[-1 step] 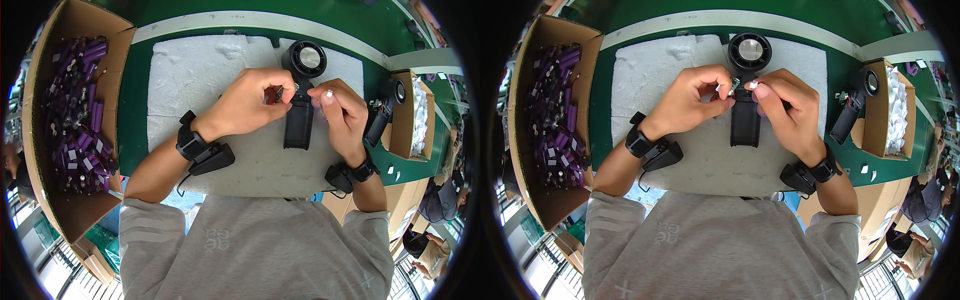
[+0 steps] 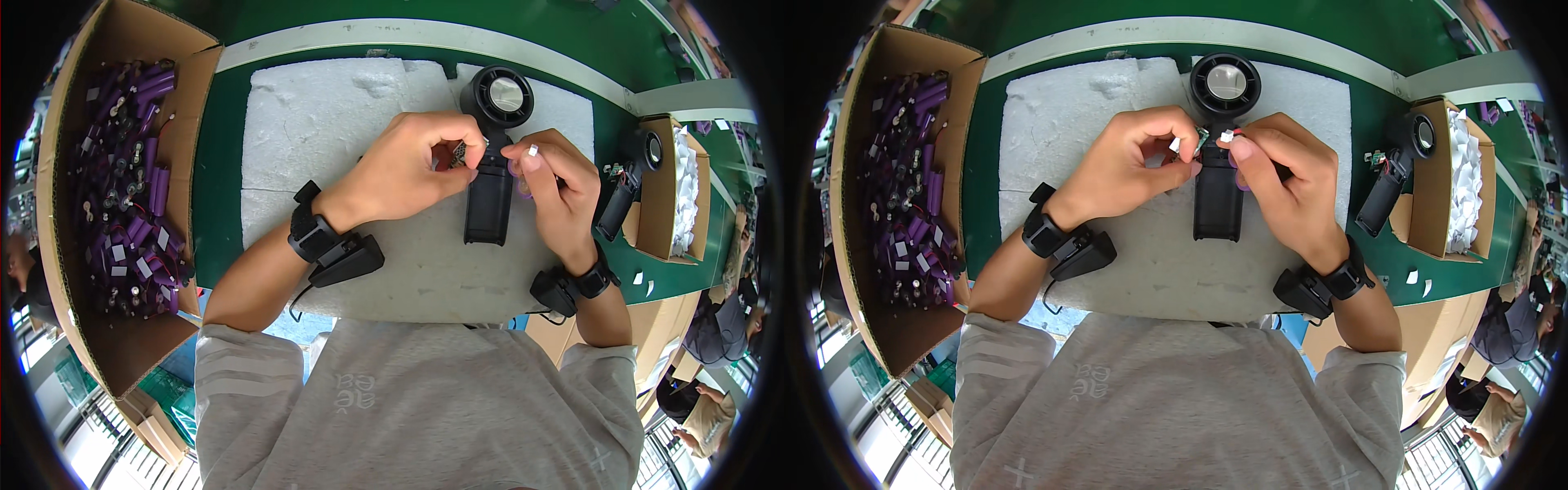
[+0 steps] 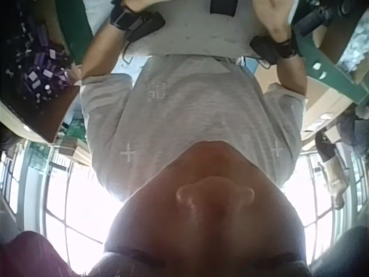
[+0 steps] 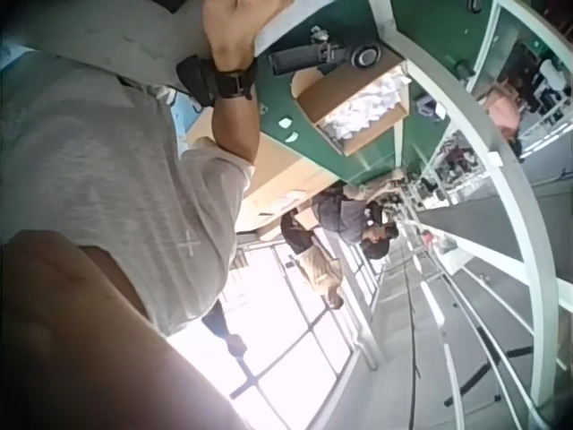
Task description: The person assembles portable fans by peeling backing paper from battery packs, plugging the battery wire connectors into the circuit boards inside the fan housings, fitting the batteries into the housings, and placing the assembled units onto the conveyor line.
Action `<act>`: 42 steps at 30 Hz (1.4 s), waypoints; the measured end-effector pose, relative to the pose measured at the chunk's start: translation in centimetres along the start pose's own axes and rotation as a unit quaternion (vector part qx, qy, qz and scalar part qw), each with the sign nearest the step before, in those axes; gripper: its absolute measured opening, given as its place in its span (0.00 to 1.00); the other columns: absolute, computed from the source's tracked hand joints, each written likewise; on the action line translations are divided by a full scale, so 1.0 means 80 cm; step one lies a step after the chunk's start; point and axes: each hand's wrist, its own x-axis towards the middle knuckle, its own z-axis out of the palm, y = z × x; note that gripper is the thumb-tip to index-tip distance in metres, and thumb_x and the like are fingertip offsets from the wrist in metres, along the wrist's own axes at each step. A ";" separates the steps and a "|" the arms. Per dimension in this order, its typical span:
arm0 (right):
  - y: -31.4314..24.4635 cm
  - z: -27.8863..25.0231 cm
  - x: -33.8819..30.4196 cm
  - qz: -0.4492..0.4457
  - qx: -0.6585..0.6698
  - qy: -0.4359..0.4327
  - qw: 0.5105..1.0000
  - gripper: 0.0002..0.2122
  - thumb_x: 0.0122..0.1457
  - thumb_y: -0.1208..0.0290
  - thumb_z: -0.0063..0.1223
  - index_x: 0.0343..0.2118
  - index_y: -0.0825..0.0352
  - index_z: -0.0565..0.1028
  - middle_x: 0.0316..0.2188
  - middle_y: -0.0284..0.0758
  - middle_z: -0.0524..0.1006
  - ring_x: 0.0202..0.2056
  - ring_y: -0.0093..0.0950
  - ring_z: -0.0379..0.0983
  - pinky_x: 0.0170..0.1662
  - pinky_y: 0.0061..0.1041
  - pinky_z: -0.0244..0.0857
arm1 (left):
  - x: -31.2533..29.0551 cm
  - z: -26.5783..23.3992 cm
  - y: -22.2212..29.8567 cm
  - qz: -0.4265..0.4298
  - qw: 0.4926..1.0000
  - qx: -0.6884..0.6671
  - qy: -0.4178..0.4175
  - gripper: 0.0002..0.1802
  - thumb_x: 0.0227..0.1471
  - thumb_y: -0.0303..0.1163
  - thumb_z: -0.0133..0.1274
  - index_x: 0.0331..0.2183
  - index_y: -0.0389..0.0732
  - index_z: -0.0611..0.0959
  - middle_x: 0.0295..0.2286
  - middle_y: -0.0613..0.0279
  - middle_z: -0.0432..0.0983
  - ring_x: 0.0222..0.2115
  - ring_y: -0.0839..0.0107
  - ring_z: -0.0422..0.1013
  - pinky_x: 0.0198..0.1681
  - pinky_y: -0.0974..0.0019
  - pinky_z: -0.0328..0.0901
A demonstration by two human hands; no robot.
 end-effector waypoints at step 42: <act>0.007 0.017 -0.008 -0.127 -0.192 -0.021 0.973 0.03 0.56 0.79 0.55 0.32 0.70 0.75 0.30 0.38 0.71 0.25 0.30 0.68 0.27 0.23 0.63 | 0.002 -0.003 0.005 -0.009 0.999 -0.049 0.012 0.05 0.48 0.25 0.59 0.30 0.35 0.83 0.26 0.65 0.75 0.24 0.80 0.69 0.26 0.74 0.63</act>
